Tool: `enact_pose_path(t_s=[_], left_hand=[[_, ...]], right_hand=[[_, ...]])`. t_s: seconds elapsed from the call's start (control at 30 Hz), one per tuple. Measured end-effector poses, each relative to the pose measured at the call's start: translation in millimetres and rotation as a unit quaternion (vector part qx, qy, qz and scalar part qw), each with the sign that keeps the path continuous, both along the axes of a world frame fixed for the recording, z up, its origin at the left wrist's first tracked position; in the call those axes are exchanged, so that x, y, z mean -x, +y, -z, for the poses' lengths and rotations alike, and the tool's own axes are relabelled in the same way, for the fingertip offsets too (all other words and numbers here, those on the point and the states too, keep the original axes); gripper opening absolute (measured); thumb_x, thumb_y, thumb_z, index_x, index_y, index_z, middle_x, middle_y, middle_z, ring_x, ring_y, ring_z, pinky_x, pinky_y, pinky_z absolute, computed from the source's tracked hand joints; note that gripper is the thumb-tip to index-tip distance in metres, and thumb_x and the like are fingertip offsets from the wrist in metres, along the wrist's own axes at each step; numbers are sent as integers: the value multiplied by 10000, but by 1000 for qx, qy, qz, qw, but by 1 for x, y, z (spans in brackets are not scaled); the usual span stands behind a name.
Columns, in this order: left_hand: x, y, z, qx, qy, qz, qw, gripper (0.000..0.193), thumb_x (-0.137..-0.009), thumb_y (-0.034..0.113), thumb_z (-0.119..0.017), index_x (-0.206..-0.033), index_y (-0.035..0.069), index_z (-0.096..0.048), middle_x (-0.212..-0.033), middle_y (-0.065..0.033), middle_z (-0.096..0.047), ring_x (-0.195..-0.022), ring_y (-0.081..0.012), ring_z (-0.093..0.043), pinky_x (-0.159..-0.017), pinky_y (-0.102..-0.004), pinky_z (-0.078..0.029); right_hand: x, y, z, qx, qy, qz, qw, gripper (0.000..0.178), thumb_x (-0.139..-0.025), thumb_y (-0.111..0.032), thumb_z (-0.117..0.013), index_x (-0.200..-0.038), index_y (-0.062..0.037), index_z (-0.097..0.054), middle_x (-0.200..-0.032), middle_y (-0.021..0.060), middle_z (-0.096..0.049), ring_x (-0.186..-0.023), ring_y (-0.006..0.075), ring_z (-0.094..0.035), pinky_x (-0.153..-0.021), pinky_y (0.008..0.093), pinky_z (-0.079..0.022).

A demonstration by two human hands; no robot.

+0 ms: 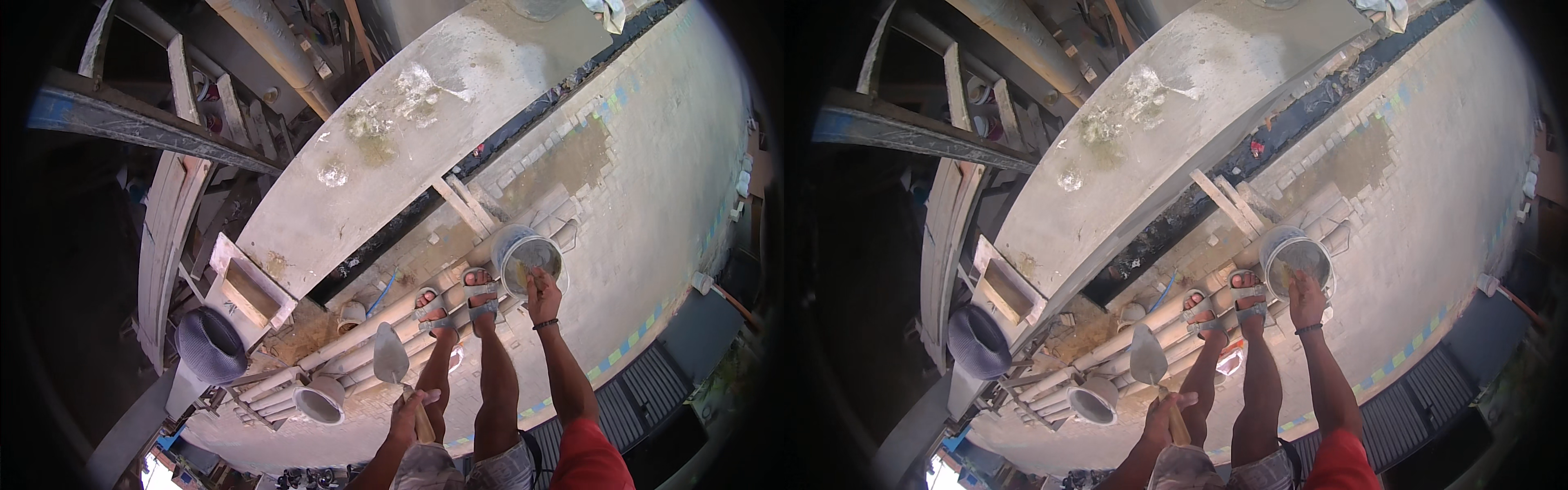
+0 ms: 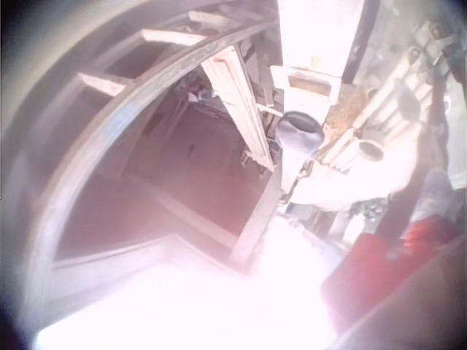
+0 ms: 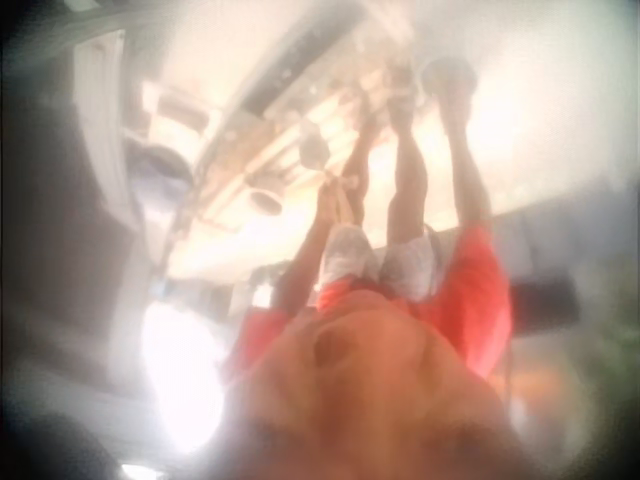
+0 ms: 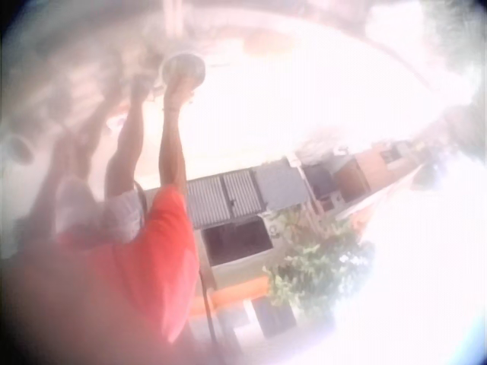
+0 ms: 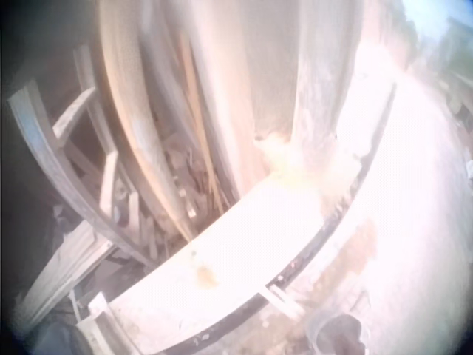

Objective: The person applies plaster to a vertical wall surface using a trowel and a smaller hand tool. They repeatedly scoop material from a bucket, spread it on the wall, and smooth the surface.

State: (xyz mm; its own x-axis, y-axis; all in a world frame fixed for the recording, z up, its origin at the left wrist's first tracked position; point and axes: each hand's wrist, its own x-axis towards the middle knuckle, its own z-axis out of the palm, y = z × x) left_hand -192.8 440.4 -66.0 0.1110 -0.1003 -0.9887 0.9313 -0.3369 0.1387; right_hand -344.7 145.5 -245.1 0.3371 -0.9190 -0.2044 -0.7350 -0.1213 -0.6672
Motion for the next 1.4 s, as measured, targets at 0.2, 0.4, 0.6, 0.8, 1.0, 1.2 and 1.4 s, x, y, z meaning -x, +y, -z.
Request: enact_pose_path(t_s=[0.2, 0.4, 0.6, 0.8, 1.0, 1.2, 1.4], left_hand=[[-1, -10, -2, 34, 12, 18, 999, 359, -877, 288, -600, -1051, -25, -572, -1077, -216, -641, -1050, -298, -604, -1003, -421, -391], [-5, -15, -6, 42, 1, 31, 999, 320, -868, 287, -620, -990, -4, -569, -1073, -215, -644, -1041, -306, -608, -987, -429, -399], [-5, -16, -29, 55, 3, 19, 998, 288, -869, 251, -628, -980, -3, -553, -1043, -205, -653, -1006, -293, -626, -947, -419, -437], [0, -19, -52, 88, 9, -16, 996, 374, -875, 257, -626, -1125, 5, -508, -1052, -146, -662, -960, -228, -631, -878, -351, -465], [2, -17, -55, 89, -16, 9, 996, 356, -888, 245, -616, -1117, -13, -526, -1027, -155, -667, -950, -248, -638, -906, -374, -463], [10, -9, -46, 71, 12, 19, 997, 319, -895, 261, -603, -1061, -6, -548, -1023, -173, -667, -945, -260, -643, -921, -386, -457], [19, -31, -4, 99, 26, -39, 994, 315, -847, 238, -642, -1024, 1, -535, -932, -176, -665, -860, -269, -664, -823, -346, -497]], right_hand=[[18, -4, -17, -52, 39, -19, 998, 118, -856, -125, -617, -912, -21, -624, -835, 164, -629, -792, 332, -633, -692, 365, -500], [21, -20, -49, 7, 24, -51, 998, 110, -863, -107, -637, -929, -21, -624, -845, 105, -627, -696, 209, -619, -628, 303, -494], [-26, -56, -186, -128, -214, 111, 962, 173, -898, -145, -625, -983, 1, -586, -761, 53, -626, -610, 92, -593, -542, 226, -499], [-73, -92, -305, -129, -253, 57, 957, 231, -898, -134, -616, -1053, 24, -549, -797, 85, -637, -667, 131, -629, -600, 249, -525], [-50, -66, -311, -70, -200, 20, 977, 175, -887, -126, -631, -935, 39, -596, -894, 93, -591, -668, 136, -618, -598, 250, -509], [19, -46, -168, -140, -56, 61, 987, 226, -867, -181, -637, -915, 39, -614, -787, 108, -602, -584, 158, -565, -547, 294, -452], [31, -15, -159, -156, -139, 124, 970, 242, -883, -250, -651, -912, -18, -586, -690, 24, -586, -600, 87, -555, -547, 223, -469]])
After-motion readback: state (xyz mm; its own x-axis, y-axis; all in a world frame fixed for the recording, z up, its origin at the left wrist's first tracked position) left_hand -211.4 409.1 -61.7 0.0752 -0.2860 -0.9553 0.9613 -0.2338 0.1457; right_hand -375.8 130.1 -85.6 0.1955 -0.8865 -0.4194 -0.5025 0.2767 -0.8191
